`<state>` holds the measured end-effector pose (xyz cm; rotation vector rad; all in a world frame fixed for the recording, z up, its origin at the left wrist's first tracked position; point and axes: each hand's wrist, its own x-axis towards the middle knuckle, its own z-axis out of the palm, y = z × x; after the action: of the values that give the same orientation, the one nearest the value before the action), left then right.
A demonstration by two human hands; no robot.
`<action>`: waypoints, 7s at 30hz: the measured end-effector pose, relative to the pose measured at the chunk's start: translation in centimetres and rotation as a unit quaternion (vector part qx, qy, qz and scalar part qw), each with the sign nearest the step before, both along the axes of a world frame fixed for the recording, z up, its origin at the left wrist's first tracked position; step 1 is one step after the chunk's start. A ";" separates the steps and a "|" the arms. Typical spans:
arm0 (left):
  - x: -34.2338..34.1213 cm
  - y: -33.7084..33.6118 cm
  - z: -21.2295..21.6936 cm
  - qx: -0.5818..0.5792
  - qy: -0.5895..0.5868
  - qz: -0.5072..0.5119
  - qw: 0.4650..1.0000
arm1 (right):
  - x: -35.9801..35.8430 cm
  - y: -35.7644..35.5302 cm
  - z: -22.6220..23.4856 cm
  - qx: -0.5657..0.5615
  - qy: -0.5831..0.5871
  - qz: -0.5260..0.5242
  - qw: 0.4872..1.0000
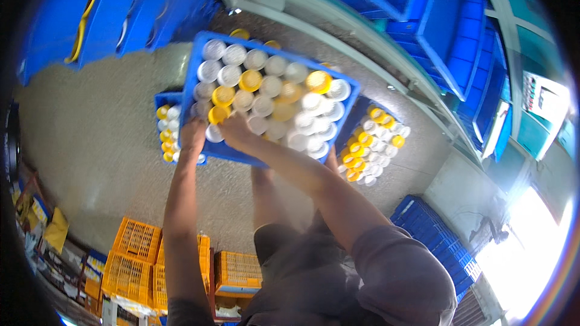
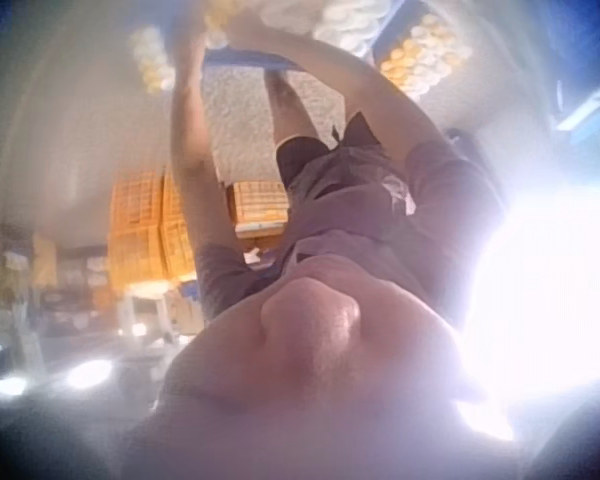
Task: The person sorts small white and yellow plastic cups into blue trays, then uses a green tool to adjust items in the trays. They carry a filled tray to a machine and place it on a conveyor belt, then retrieve white plastic components from a rack.
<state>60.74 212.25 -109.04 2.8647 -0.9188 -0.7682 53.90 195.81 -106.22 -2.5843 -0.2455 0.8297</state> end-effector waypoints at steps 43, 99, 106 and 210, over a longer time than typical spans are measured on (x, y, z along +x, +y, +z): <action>1.3 -9.6 31.8 -0.162 -0.287 0.011 0.944 | 9.3 -36.4 43.9 -0.108 -0.281 0.044 0.953; -2.0 2.8 4.1 -0.139 0.043 0.481 0.865 | 13.7 -2.8 1.2 -0.165 -0.137 0.135 0.967; 6.9 -13.5 20.4 -0.380 -0.146 0.340 0.847 | 8.8 -11.1 11.6 0.157 -0.341 0.019 0.927; -20.3 -13.1 3.2 -0.140 0.120 0.706 0.684 | 1.8 -30.0 -0.2 -0.065 0.012 -0.174 0.983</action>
<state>40.43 199.13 -105.89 2.0893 1.0790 -0.5831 55.72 165.82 -106.47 -2.6251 0.2710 0.7658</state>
